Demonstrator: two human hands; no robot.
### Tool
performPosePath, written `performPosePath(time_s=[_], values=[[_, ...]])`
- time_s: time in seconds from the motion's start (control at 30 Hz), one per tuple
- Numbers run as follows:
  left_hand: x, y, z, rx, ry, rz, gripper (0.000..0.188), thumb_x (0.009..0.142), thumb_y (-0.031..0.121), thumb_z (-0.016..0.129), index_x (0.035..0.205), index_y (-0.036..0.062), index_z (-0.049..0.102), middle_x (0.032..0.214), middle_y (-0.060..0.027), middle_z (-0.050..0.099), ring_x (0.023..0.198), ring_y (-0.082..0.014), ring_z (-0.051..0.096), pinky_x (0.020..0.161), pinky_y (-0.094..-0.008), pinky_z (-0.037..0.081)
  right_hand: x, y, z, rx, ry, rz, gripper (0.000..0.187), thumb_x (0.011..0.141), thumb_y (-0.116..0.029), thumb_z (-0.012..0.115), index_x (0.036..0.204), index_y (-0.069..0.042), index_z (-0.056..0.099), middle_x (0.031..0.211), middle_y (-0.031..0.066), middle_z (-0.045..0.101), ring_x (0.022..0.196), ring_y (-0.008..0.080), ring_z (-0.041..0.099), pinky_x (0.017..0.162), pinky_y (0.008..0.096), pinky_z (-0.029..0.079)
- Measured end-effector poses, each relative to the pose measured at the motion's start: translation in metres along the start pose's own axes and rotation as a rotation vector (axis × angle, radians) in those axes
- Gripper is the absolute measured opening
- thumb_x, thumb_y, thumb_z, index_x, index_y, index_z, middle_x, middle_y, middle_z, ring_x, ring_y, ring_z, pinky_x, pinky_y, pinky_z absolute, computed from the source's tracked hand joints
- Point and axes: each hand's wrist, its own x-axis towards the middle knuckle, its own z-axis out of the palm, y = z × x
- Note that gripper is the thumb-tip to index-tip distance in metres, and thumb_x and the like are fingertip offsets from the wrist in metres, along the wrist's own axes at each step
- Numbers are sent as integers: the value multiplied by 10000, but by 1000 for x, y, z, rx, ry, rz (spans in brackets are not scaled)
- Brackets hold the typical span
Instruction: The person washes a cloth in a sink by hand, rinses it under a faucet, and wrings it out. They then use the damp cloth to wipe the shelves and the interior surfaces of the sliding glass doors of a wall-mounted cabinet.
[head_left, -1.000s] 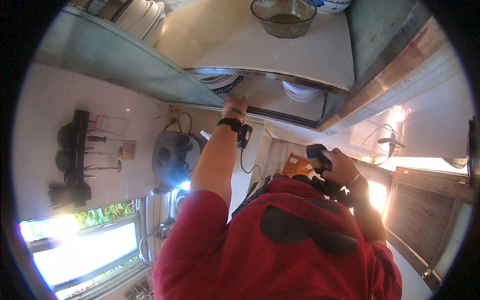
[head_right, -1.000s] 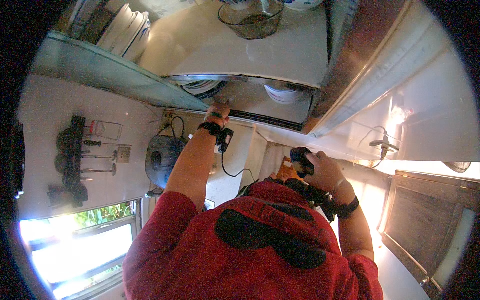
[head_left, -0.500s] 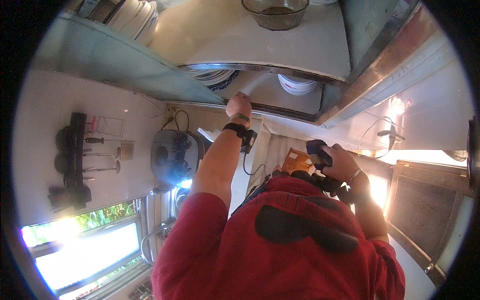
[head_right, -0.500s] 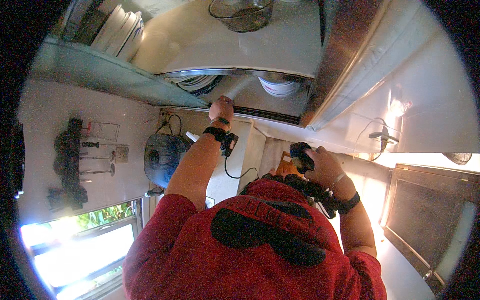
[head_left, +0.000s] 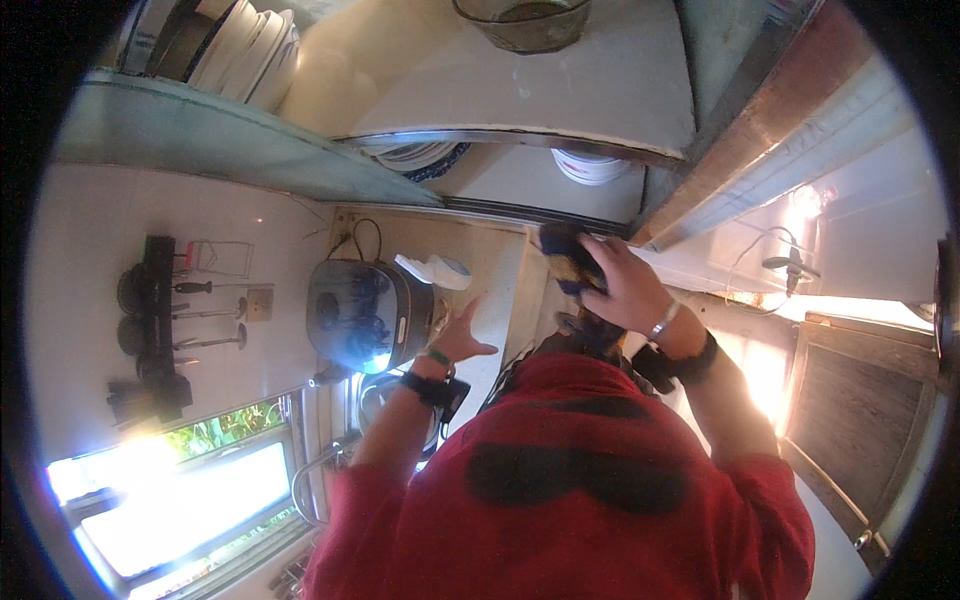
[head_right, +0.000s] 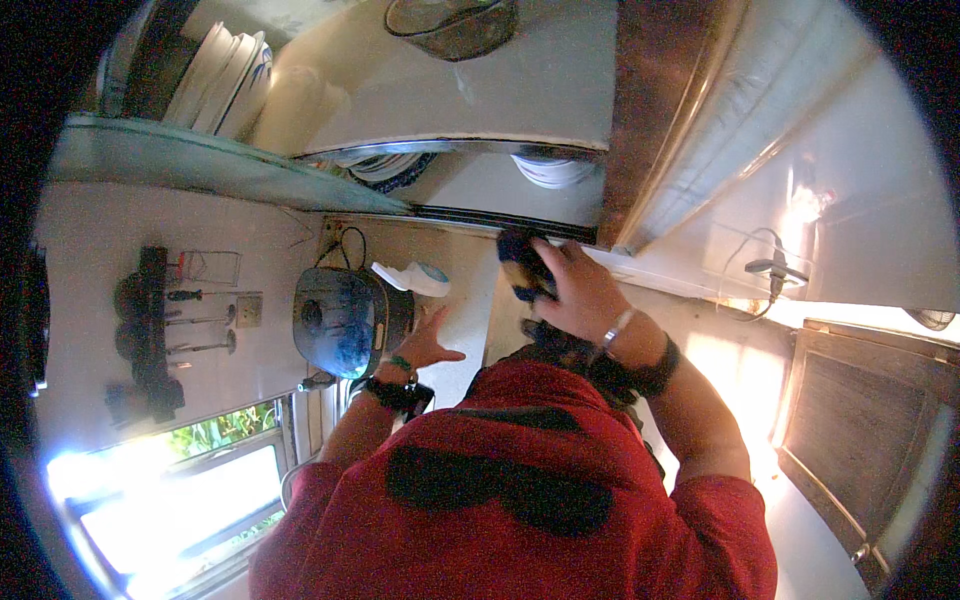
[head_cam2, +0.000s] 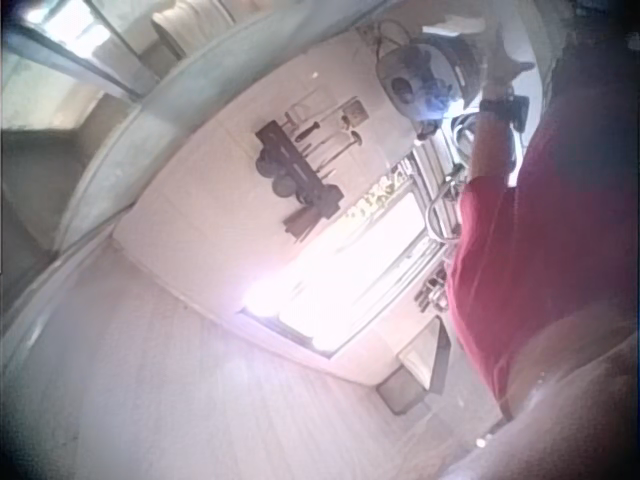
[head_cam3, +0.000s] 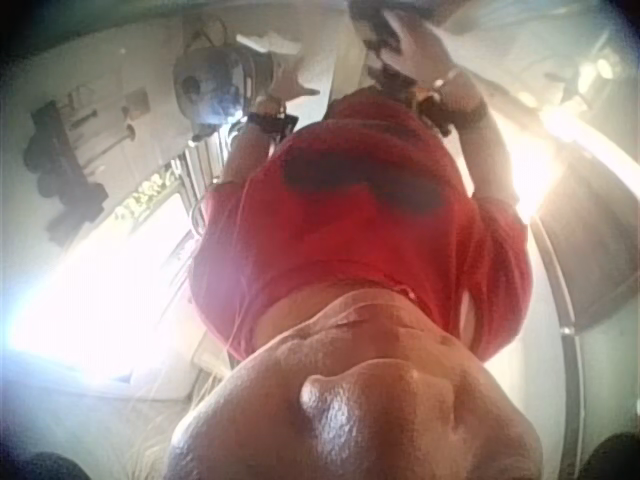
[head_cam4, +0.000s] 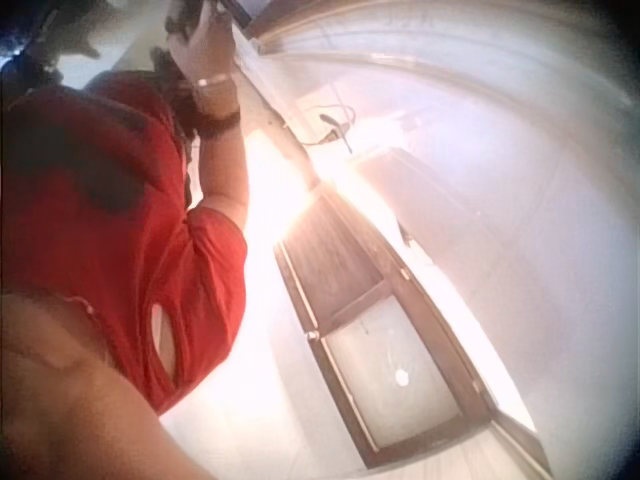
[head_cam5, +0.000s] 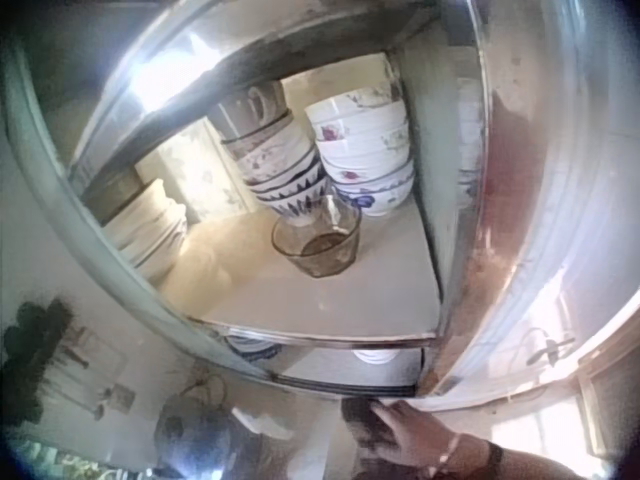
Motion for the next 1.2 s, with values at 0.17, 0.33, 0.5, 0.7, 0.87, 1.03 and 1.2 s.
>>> performPosePath(time_s=[0.17, 0.33, 0.5, 0.7, 0.87, 1.03, 1.2], values=[[-32, -3, -13, -373, -363, -449, 502, 680, 274, 706, 1124, 89, 563, 1052, -182, 585, 794, -280, 609, 791, -353, 467, 83, -33, 27, -237, 136, 89, 628, 727, -151, 593, 1296, -100, 333, 1010, 210, 492, 887, 381, 527, 762, 429, 460], [-45, 43, -30, -313, -174, -606, 630, 716, 312, 694, 1251, 89, 447, 1075, -184, 582, 764, -242, 632, 737, -357, 490, 167, 3, 81, -454, 249, 221, 583, 737, -166, 557, 1291, -152, 377, 1111, 194, 472, 1044, 375, 458, 820, 459, 438], [-84, 43, -20, -299, -327, -658, 537, 756, 321, 654, 1205, 72, 495, 1035, -166, 606, 825, -254, 636, 762, -346, 489, 187, -8, 106, -361, 72, 184, 449, 737, -180, 547, 1184, -204, 519, 1227, 143, 433, 1176, 337, 372, 895, 428, 395], [-93, 53, -23, -383, -344, -703, 499, 783, 304, 626, 1204, 69, 496, 1049, -162, 603, 821, -261, 631, 768, -352, 486, 206, -26, 87, -192, -278, 159, 401, 750, -176, 533, 1150, -179, 565, 1191, 129, 509, 1139, 295, 465, 950, 437, 359], [-96, 52, -22, -388, -290, -685, 482, 788, 304, 622, 1192, 71, 504, 1030, -154, 611, 813, -257, 630, 748, -354, 490, 213, -17, 103, -317, -321, -136, 414, 711, -141, 546, 1119, -205, 576, 1193, 88, 529, 1077, 270, 512, 910, 387, 409], [-102, 57, -20, -322, -358, -713, 466, 785, 309, 621, 1179, 84, 516, 1024, -148, 613, 810, -264, 625, 737, -365, 491, 232, -25, 108, -372, -489, -81, 507, 718, -135, 565, 1214, -211, 490, 1261, 47, 487, 1167, 276, 442, 969, 432, 352], [-87, 63, -31, -291, -306, -606, 439, 784, 294, 624, 1160, 90, 529, 1001, -136, 620, 800, -255, 622, 728, -364, 489, 217, -30, 110, -439, -363, -25, 505, 714, -155, 580, 1205, -212, 478, 1302, 38, 428, 1234, 302, 340, 932, 522, 356]])
